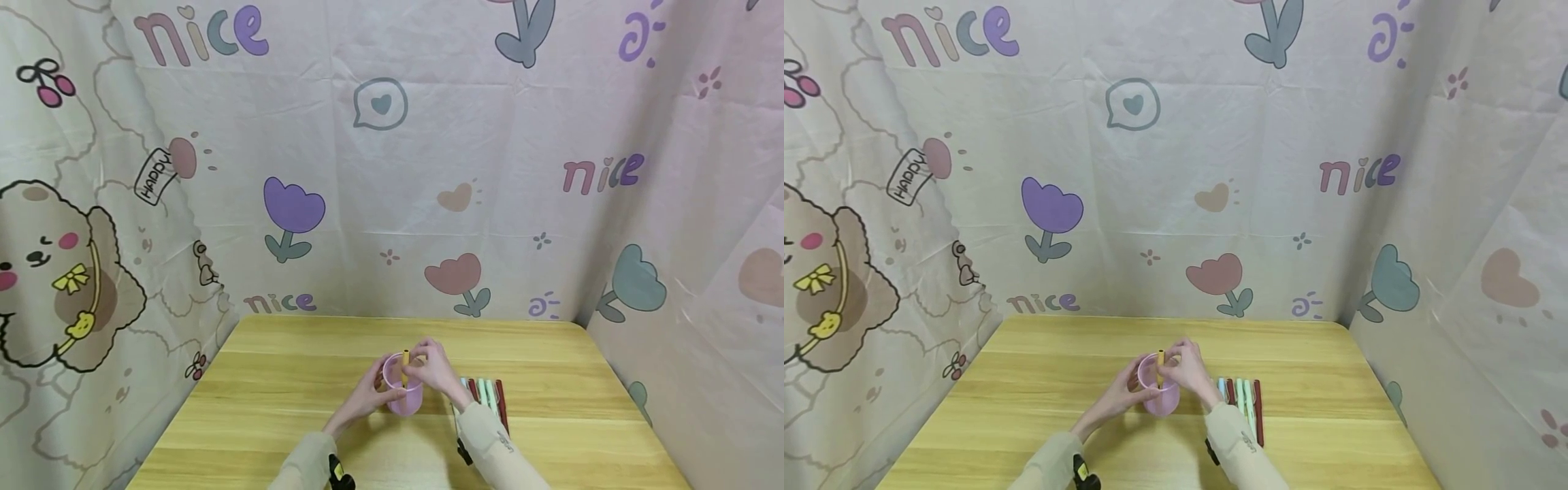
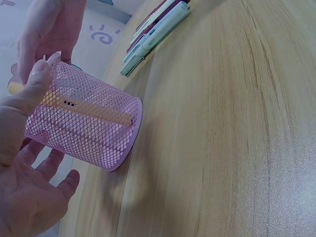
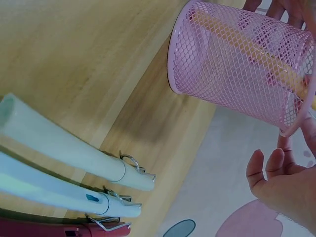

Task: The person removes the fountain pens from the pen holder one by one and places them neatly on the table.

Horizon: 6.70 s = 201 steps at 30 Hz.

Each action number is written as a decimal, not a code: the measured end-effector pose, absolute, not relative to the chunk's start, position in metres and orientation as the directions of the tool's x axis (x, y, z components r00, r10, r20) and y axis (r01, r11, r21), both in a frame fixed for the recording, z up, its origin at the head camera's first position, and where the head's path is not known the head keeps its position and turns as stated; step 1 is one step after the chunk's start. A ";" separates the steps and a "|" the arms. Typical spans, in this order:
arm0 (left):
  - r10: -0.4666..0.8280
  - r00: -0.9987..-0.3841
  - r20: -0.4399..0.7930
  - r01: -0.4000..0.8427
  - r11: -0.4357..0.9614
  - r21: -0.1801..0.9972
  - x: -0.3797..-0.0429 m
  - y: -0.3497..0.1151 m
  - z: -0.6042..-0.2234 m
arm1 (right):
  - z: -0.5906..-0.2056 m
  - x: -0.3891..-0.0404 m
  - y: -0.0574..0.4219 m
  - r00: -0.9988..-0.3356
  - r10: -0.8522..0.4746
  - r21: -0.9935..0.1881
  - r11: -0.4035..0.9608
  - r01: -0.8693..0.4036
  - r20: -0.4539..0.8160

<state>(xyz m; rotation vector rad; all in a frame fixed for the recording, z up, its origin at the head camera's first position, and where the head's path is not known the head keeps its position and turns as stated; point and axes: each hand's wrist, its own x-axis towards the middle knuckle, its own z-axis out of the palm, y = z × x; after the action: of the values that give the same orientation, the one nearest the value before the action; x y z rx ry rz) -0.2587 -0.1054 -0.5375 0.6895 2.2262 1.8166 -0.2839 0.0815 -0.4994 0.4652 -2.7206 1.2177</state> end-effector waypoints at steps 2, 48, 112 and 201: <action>0.465 -0.873 0.144 0.236 0.145 0.961 -0.259 -0.106 -0.538 | -0.499 -0.283 0.083 -0.937 -0.241 -0.701 0.621 -0.350 0.255; 0.430 -0.892 0.140 0.230 0.166 0.959 -0.259 -0.106 -0.542 | -0.501 -0.289 0.149 -0.826 -0.168 -0.808 -0.384 -0.448 0.538; 0.475 -0.866 0.155 0.244 0.132 0.961 -0.246 -0.107 -0.512 | -0.547 -0.230 0.265 -0.987 0.160 -0.914 0.402 0.044 0.023; 0.442 -0.879 0.180 0.269 0.147 0.952 -0.261 -0.106 -0.540 | -0.560 -0.228 0.264 -0.977 0.145 -0.871 0.447 0.205 -0.155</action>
<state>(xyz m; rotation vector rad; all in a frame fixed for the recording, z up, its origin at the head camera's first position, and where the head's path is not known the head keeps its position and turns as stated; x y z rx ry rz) -0.2609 -0.1060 -0.5405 0.7087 2.2666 1.8318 -0.2281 0.2639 -0.5601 -0.3296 -2.7202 1.6509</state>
